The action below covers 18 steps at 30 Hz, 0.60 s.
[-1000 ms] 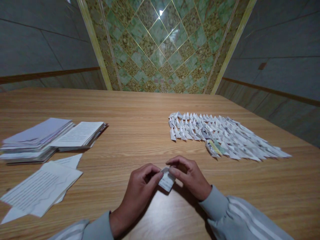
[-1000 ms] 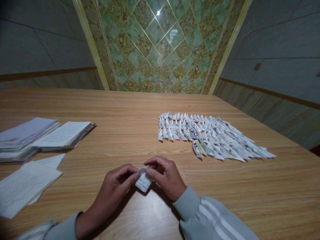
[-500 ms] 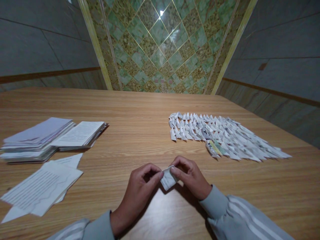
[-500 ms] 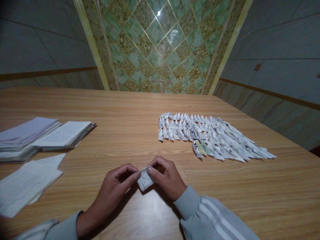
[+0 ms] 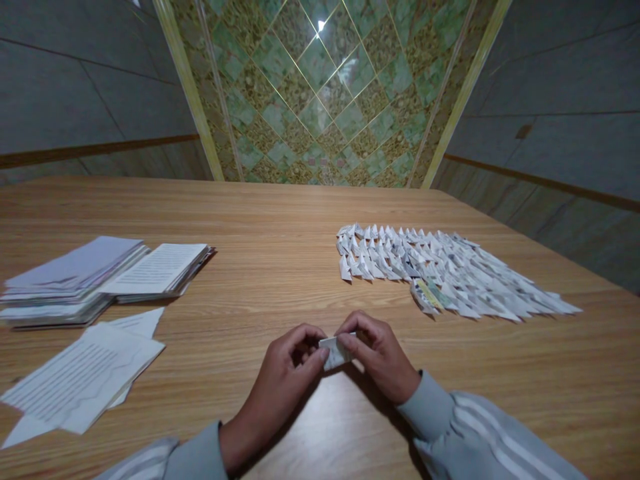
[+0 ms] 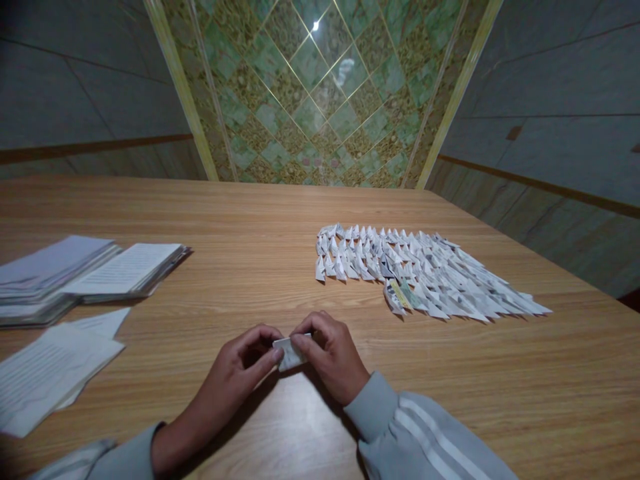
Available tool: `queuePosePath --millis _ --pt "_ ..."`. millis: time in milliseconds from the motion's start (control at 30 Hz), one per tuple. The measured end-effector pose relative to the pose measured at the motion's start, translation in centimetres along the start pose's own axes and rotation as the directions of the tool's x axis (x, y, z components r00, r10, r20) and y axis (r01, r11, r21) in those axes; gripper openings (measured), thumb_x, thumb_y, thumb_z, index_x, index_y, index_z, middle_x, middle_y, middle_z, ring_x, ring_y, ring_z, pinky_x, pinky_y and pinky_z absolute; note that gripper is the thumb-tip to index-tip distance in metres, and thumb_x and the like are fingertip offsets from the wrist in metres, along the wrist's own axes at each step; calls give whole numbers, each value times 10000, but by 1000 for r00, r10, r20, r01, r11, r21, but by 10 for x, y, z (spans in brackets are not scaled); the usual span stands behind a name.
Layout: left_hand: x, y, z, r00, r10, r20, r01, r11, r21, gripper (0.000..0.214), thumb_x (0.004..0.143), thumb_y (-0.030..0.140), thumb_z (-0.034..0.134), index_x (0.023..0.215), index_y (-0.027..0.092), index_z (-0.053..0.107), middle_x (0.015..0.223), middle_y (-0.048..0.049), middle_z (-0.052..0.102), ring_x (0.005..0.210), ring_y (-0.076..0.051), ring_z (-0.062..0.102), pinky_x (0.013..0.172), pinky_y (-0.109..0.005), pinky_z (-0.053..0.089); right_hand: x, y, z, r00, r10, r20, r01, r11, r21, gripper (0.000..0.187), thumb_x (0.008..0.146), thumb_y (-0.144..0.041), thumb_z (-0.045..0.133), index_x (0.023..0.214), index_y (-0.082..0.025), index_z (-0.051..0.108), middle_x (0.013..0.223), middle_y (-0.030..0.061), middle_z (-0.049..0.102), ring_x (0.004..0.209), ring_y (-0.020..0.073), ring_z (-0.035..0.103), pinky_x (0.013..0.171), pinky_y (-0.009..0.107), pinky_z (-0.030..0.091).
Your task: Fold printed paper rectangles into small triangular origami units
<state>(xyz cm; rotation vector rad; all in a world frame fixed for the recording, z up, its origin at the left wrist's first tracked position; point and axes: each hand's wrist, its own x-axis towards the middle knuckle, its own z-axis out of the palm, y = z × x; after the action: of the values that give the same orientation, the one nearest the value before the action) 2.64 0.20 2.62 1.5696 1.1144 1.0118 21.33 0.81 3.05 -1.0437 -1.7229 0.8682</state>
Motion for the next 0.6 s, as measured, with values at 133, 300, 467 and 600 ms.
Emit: queuePosePath --millis 133,300,467,600 --pt "4 -3 0 996 -47 -69 38 990 -138 169 823 324 654 754 170 650 704 -6 639 672 -165 571 620 -251 453 0 -1 0 999 19 44 -17 998 -52 105 860 -231 595 784 -165 624 751 26 610 727 175 559 675 284 404" --pt "1 1 -1 999 3 -53 -6 999 -50 168 825 301 663 721 171 682 691 -13 661 670 -168 587 627 -253 447 -1 -5 2 996 4 87 2 997 -76 114 871 -275 614 859 -164 642 792 34 620 750 178 569 675 280 407" --pt "-3 4 -2 997 63 -36 -62 997 50 173 821 284 661 695 172 700 673 -16 669 659 -170 602 615 -249 432 -3 -2 4 996 18 85 -17 1000 -8 179 889 -302 624 762 -176 626 730 11 593 704 160 550 650 268 393" --pt "1 2 -2 999 -2 -38 1 1000 -30 161 816 305 664 743 166 700 700 -18 675 677 -172 600 619 -246 446 -3 1 1 999 20 49 -23 999 42 170 885 -291 629 759 -179 619 725 4 589 705 157 545 662 268 400"
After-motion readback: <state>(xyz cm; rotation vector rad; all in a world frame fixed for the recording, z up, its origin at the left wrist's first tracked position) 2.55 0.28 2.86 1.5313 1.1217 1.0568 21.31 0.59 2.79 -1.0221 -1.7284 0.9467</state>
